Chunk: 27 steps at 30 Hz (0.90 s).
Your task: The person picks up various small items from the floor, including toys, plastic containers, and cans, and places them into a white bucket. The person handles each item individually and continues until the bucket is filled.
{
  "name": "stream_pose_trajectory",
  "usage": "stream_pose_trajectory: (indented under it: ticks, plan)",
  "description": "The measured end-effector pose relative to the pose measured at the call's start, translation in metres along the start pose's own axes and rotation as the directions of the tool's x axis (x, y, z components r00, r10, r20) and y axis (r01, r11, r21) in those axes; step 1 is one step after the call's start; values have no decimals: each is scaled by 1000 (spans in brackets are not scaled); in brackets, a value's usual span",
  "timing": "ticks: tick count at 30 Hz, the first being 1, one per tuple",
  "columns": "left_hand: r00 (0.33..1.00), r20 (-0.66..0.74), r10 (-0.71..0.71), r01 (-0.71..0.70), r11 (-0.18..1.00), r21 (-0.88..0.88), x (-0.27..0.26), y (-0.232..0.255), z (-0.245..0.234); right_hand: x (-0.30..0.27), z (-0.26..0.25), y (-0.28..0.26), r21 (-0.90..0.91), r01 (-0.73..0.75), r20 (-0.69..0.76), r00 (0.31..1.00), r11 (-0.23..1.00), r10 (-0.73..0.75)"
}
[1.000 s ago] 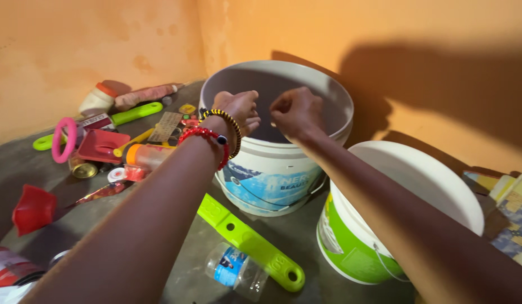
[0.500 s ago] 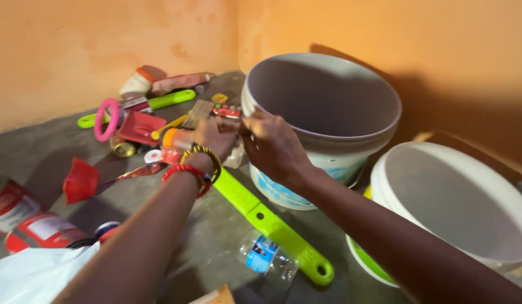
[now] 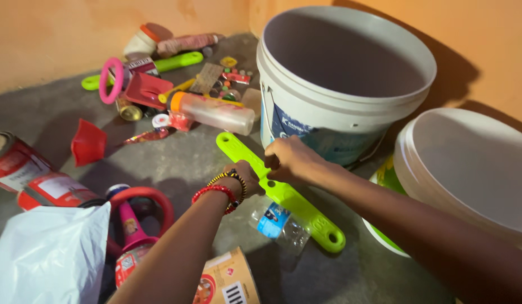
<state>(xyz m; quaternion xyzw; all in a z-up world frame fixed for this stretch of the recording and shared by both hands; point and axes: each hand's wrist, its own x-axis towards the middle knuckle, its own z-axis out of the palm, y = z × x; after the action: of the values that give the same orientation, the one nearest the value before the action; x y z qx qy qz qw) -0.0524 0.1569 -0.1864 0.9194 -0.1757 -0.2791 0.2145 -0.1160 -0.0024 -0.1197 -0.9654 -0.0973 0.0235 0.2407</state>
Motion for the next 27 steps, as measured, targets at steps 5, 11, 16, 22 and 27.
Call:
stream_pose_trajectory:
  ticks: [5,11,16,22,27]
  plan:
    - [1000,-18,1,-1,1000,18,11,4,19,-9,18,23,-98,-101,143,983,990,115]
    - [1000,-30,-8,9,1000,20,18,8,33,-32,39,26,-277,-138,245,947,951,209]
    - [999,29,-21,18,993,113,17,11,39,-55,51,18,-247,-152,199,959,957,203]
    - [993,118,7,16,982,-190,4,15,28,-56,59,12,-212,-228,295,912,950,284]
    - [997,36,61,-54,984,-170,-9,14,-2,-47,54,8,-191,-260,199,934,947,296]
